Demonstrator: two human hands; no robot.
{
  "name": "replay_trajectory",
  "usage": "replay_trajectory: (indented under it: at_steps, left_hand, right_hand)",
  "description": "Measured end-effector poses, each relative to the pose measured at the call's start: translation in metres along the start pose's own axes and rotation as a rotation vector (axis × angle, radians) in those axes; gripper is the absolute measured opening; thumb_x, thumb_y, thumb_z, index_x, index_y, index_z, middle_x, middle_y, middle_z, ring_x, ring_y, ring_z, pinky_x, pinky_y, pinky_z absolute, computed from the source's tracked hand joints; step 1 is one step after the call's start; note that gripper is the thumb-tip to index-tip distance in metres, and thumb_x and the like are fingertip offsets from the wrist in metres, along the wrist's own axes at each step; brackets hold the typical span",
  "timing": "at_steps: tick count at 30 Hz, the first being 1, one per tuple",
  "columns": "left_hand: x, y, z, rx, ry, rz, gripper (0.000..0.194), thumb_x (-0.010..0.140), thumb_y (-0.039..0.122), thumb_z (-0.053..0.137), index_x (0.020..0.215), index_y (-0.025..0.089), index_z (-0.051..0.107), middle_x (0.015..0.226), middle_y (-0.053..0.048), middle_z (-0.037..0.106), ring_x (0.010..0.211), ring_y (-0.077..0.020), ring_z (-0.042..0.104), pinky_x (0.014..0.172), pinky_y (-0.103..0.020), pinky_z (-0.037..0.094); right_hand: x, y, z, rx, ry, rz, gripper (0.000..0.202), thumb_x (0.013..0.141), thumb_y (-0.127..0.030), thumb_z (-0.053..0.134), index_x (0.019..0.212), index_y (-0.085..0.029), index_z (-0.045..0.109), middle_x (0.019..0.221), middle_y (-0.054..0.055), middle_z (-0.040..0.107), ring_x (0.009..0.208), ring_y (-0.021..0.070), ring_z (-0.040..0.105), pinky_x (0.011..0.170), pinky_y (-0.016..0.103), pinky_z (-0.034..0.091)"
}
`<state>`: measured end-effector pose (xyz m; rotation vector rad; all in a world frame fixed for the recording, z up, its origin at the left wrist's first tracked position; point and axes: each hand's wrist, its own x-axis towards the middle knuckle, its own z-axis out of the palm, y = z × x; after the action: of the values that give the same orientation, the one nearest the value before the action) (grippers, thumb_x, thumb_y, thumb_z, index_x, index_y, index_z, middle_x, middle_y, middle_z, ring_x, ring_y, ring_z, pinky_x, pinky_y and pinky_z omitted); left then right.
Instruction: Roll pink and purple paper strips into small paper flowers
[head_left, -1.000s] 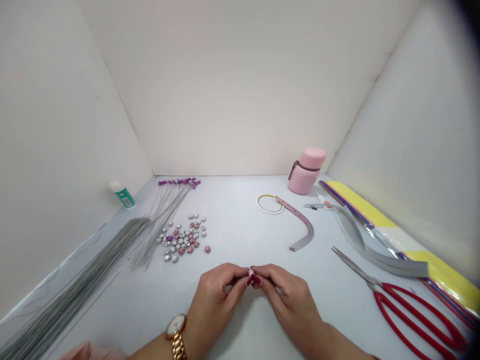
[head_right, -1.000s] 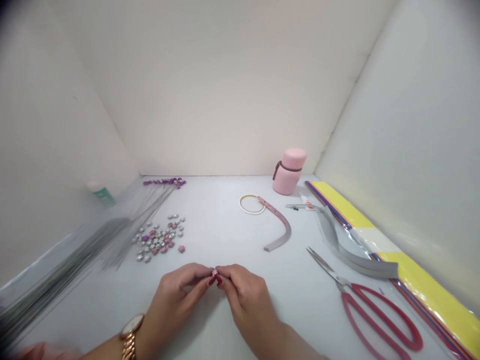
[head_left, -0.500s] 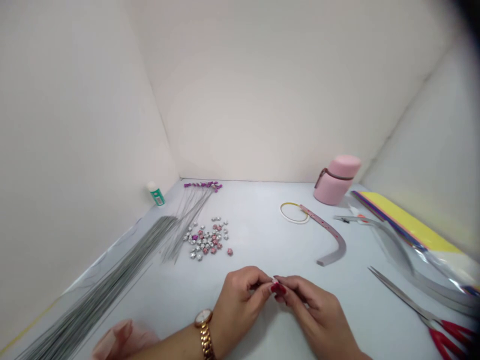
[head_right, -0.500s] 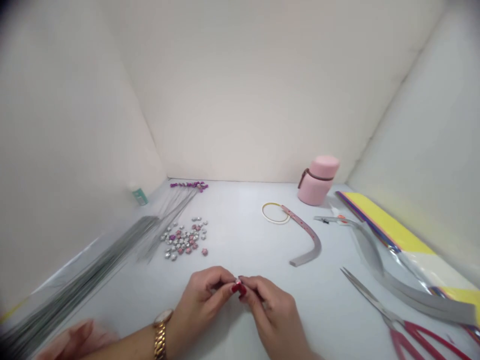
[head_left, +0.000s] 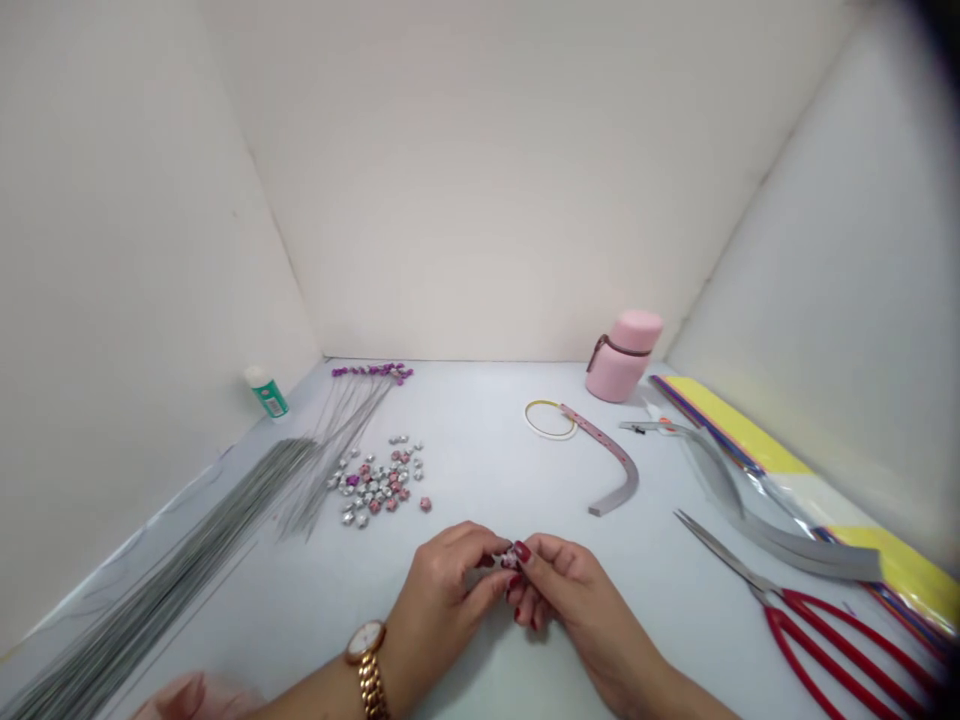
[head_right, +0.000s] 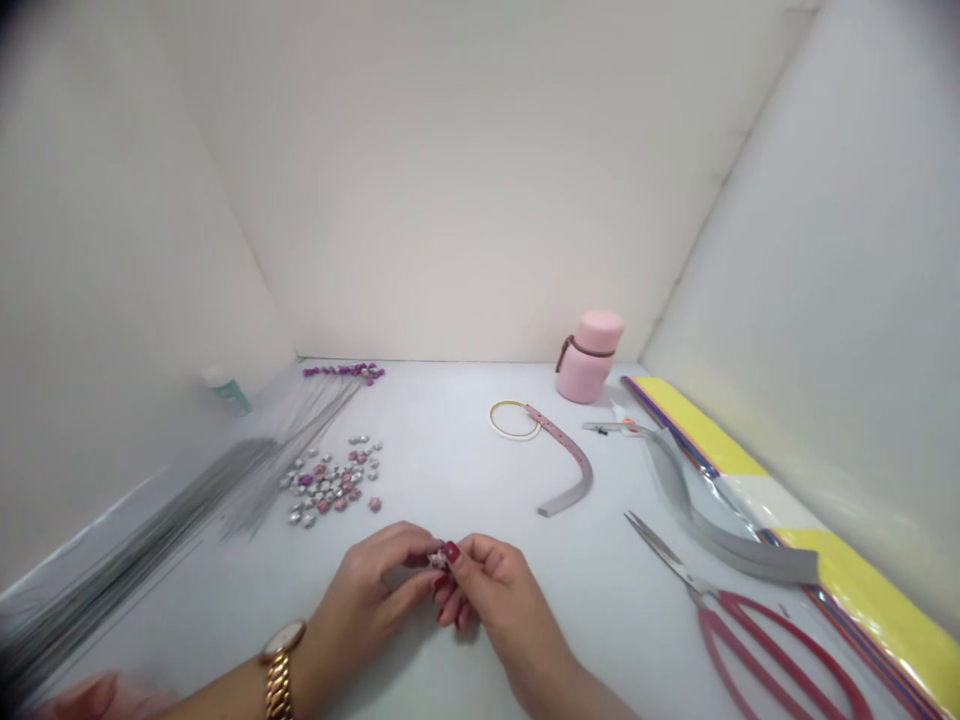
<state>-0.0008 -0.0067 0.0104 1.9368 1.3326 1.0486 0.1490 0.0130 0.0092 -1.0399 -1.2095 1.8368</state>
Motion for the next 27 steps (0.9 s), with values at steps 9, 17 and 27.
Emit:
replay_trajectory:
  at_steps: [9, 17, 27]
  left_hand:
    - [0.0014, -0.0026, 0.0016, 0.020, -0.060, 0.055, 0.016, 0.083, 0.014, 0.046, 0.078, 0.017, 0.061, 0.075, -0.003, 0.062, 0.071, -0.0129, 0.055, 0.067, -0.021, 0.041]
    - [0.0000, -0.0037, 0.0025, 0.056, -0.009, 0.106, 0.015, 0.083, 0.015, 0.047, 0.081, 0.015, 0.062, 0.075, -0.005, 0.064, 0.072, -0.0132, 0.056, 0.070, -0.022, 0.041]
    - [0.0008, -0.0032, -0.0018, 0.092, 0.075, 0.046, 0.012, 0.083, 0.016, 0.046, 0.084, 0.017, 0.058, 0.078, -0.003, 0.061, 0.074, -0.0133, 0.055, 0.070, -0.023, 0.043]
  right_hand:
    - [0.0029, 0.0021, -0.0024, -0.054, -0.031, 0.016, 0.036, 0.076, -0.045, 0.054, 0.064, -0.012, 0.054, 0.054, 0.001, 0.057, 0.045, 0.0072, 0.050, 0.044, 0.018, 0.033]
    - [0.0026, 0.0052, 0.0011, -0.105, 0.027, -0.012, 0.035, 0.076, -0.046, 0.053, 0.063, -0.013, 0.054, 0.054, 0.000, 0.057, 0.044, 0.0074, 0.048, 0.044, 0.018, 0.032]
    - [0.0065, 0.0096, -0.0036, -0.118, -0.033, -0.003, 0.033, 0.075, -0.046, 0.054, 0.067, -0.014, 0.056, 0.057, 0.001, 0.058, 0.046, 0.0085, 0.049, 0.045, 0.020, 0.034]
